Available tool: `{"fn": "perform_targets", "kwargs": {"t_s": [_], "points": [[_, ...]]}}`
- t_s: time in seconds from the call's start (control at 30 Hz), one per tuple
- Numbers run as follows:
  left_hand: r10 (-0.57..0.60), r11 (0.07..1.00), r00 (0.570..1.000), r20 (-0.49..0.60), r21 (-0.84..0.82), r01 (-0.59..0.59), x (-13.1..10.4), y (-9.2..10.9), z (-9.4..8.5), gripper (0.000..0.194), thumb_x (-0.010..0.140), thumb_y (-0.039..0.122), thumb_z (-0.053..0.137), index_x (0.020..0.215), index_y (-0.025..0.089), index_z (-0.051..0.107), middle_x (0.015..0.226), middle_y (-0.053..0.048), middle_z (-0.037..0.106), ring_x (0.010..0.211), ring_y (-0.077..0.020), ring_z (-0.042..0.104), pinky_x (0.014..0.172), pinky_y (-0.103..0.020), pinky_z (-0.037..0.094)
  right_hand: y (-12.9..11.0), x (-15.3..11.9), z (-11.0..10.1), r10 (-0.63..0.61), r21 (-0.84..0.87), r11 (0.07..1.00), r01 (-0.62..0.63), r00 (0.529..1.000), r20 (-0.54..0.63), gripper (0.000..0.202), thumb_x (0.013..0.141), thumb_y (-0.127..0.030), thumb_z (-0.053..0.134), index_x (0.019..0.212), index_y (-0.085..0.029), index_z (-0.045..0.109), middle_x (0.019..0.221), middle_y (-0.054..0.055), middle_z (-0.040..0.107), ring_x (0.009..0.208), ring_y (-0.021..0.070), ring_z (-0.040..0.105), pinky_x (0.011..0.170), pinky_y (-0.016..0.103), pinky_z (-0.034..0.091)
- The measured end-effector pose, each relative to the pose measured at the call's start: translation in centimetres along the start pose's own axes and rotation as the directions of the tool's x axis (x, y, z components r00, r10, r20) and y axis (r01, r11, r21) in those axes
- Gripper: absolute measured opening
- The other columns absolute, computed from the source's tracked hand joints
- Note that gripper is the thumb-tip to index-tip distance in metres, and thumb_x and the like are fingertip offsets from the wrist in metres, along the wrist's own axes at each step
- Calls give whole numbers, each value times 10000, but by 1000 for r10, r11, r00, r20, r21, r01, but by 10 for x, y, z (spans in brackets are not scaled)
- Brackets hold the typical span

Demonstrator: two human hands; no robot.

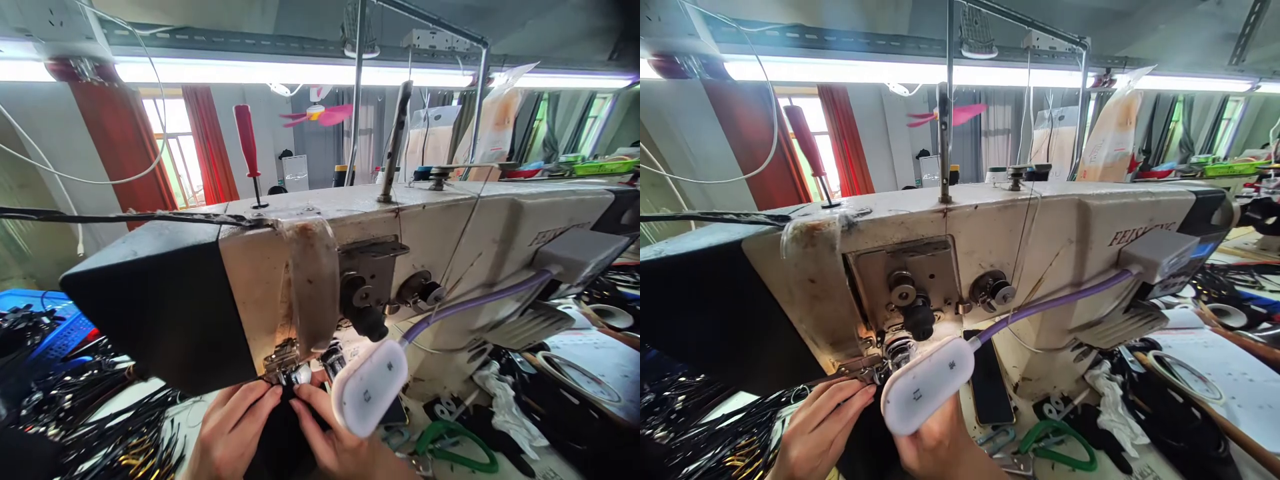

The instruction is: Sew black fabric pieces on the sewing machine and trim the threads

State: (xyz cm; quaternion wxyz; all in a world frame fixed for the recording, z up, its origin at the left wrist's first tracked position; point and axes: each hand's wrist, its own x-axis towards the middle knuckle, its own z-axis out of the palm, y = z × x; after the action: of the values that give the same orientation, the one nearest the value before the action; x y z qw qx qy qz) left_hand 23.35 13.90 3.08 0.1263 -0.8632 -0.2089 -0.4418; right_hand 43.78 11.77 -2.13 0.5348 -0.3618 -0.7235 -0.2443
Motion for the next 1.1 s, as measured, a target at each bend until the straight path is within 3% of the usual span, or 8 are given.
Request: {"fn": "perform_targets", "kwargs": {"t_s": [0.2, 0.37, 0.53, 0.7, 0.8, 0.9, 0.97, 1.1], "points": [[-31, 998, 999, 12, 62, 30, -12, -3, 4, 249, 923, 54, 580, 1128, 139, 691, 1000, -70, 713, 898, -142, 677, 838, -235, 551, 6, 13, -18, -7, -20, 1000, 11, 984, 179, 351, 827, -174, 622, 1163, -207, 719, 1059, 120, 726, 969, 279, 697, 884, 417, 600], [-8, 998, 998, 69, 57, 4, -9, -6, -2, 261, 941, 61, 546, 1146, 156, 677, 998, -61, 736, 905, -130, 711, 849, -201, 556, 5, 19, -28, 62, 38, 996, -75, 961, 269, 340, 817, -214, 701, 1150, -268, 738, 945, 80, 756, 851, 265, 724, 850, 397, 613], [-24, 997, 996, 88, 75, 18, -12, -11, -3, 275, 961, 74, 510, 1158, 174, 674, 991, -51, 739, 903, -114, 714, 876, -183, 539, -2, 0, -21, 211, 7, 976, -217, 955, 211, 305, 826, -224, 706, 1116, -317, 735, 944, 23, 765, 873, 246, 731, 922, 352, 583], [-38, 994, 997, 65, 103, 31, -16, -7, 3, 261, 953, 75, 538, 1160, 160, 673, 990, -60, 738, 934, -132, 711, 887, -207, 538, -12, -21, -11, 306, -45, 952, -302, 943, 131, 259, 787, -205, 709, 1043, -245, 721, 1004, 76, 746, 997, 328, 697, 998, 498, 527], [-32, 991, 998, 61, 133, 23, -15, -7, 3, 258, 964, 73, 519, 1155, 158, 670, 1003, -50, 749, 948, -132, 713, 911, -204, 525, -15, -26, -4, 389, -11, 921, -390, 914, 111, 188, 785, -257, 689, 970, -235, 711, 1058, 106, 718, 1077, 359, 655, 968, 509, 529], [16, 990, 999, 46, 138, -23, -13, -9, 3, 242, 959, 66, 517, 1127, 129, 680, 975, -57, 756, 922, -140, 721, 917, -206, 532, -16, -25, 1, 415, 101, 893, -439, 889, 196, 31, 812, -286, 658, 821, -266, 680, 853, 52, 707, 891, 278, 674, 860, 420, 562], [12, 994, 999, 33, 110, -16, -14, -11, 4, 236, 947, 61, 537, 1116, 124, 688, 942, -58, 754, 902, -142, 725, 909, -213, 545, -16, -22, 3, 401, 155, 883, -444, 883, 244, 74, 826, -298, 639, 756, -278, 648, 722, 14, 666, 756, 230, 644, 778, 371, 561], [-1, 994, 998, 55, 108, -5, -17, -11, 5, 271, 960, 53, 507, 1159, 138, 670, 984, -47, 771, 926, -136, 726, 928, -213, 542, -17, -19, 8, 404, 191, 872, -451, 883, 241, 125, 823, -314, 625, 704, -276, 615, 716, 2, 666, 720, 225, 631, 755, 376, 556]]}}
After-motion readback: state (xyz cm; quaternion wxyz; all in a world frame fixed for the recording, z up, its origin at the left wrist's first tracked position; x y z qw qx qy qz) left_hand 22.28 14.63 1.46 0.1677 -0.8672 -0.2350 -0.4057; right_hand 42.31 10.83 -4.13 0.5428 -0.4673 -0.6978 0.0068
